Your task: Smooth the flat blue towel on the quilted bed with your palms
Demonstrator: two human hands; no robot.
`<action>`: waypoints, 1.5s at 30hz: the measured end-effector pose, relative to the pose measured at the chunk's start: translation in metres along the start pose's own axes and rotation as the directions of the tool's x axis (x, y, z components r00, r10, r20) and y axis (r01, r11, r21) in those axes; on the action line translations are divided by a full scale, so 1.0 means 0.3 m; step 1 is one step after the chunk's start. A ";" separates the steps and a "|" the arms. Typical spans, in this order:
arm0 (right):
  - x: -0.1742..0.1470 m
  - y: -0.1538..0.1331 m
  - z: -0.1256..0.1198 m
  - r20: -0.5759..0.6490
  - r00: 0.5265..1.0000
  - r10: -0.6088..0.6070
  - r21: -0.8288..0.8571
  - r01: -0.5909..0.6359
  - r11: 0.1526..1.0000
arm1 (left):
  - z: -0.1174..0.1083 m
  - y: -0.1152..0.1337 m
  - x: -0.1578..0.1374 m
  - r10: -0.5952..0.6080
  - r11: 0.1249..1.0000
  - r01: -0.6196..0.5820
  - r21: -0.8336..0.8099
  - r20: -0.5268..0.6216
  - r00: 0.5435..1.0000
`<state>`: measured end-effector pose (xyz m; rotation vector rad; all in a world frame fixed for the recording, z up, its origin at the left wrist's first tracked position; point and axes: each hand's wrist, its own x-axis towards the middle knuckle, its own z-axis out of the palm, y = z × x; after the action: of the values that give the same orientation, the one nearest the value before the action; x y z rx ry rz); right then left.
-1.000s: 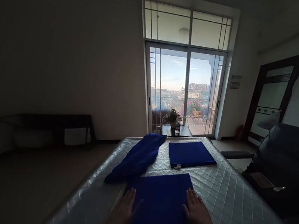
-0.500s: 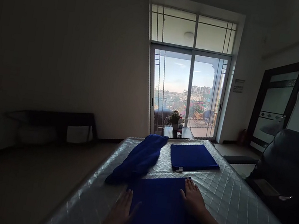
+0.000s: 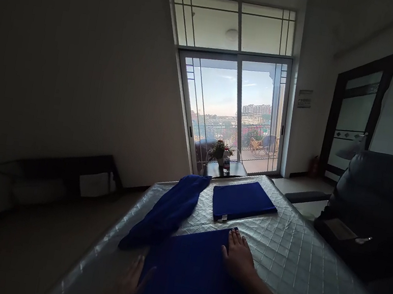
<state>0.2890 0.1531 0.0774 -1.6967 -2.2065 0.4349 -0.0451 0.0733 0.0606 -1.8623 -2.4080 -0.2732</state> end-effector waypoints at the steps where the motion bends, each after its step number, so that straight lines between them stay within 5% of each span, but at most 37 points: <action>1: 0.000 0.002 0.003 -0.005 1.000 -0.003 0.010 0.003 1.000 | -0.011 0.023 0.000 0.028 0.999 -0.028 -0.020 0.003 1.000; 4: 0.004 0.009 0.012 -0.016 1.000 -0.011 0.034 0.012 0.999 | -0.048 0.180 -0.023 0.236 0.971 -0.233 -0.058 0.070 0.969; 9: 0.012 0.031 0.033 -0.033 0.999 -0.033 0.033 0.034 0.999 | -0.062 0.579 -0.051 0.577 0.809 -0.563 -0.170 0.048 0.815; 12: 0.010 0.044 0.039 -0.033 0.995 -0.094 0.013 0.095 0.995 | -0.027 0.745 -0.003 0.628 0.768 -0.616 -0.175 0.014 0.778; 15: 0.006 0.046 0.038 -0.042 0.993 -0.107 0.009 0.107 0.994 | 0.017 0.799 0.057 0.631 0.767 -0.627 -0.137 -0.018 0.776; 19: 0.009 0.036 0.037 -0.051 0.995 -0.089 0.017 0.090 0.996 | 0.058 0.728 0.095 0.629 0.775 -0.627 -0.078 -0.001 0.778; 23: 0.013 0.027 0.033 -0.054 0.998 -0.033 0.039 0.035 0.999 | 0.065 0.566 0.118 0.556 0.831 -0.556 -0.018 0.049 0.830; 32: 0.005 0.010 0.011 -0.016 1.000 -0.006 0.016 0.006 1.000 | 0.007 0.133 0.179 0.169 0.985 -0.170 0.022 0.053 0.984; 45: 0.018 0.000 0.017 0.040 0.999 0.018 -0.148 -0.012 0.989 | -0.015 0.102 0.147 0.083 0.989 -0.081 -0.121 0.010 0.997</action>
<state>0.2854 0.1581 0.0732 -1.7945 -2.3082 0.3197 -0.0268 0.1217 0.0756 -2.0144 -2.3660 -0.4086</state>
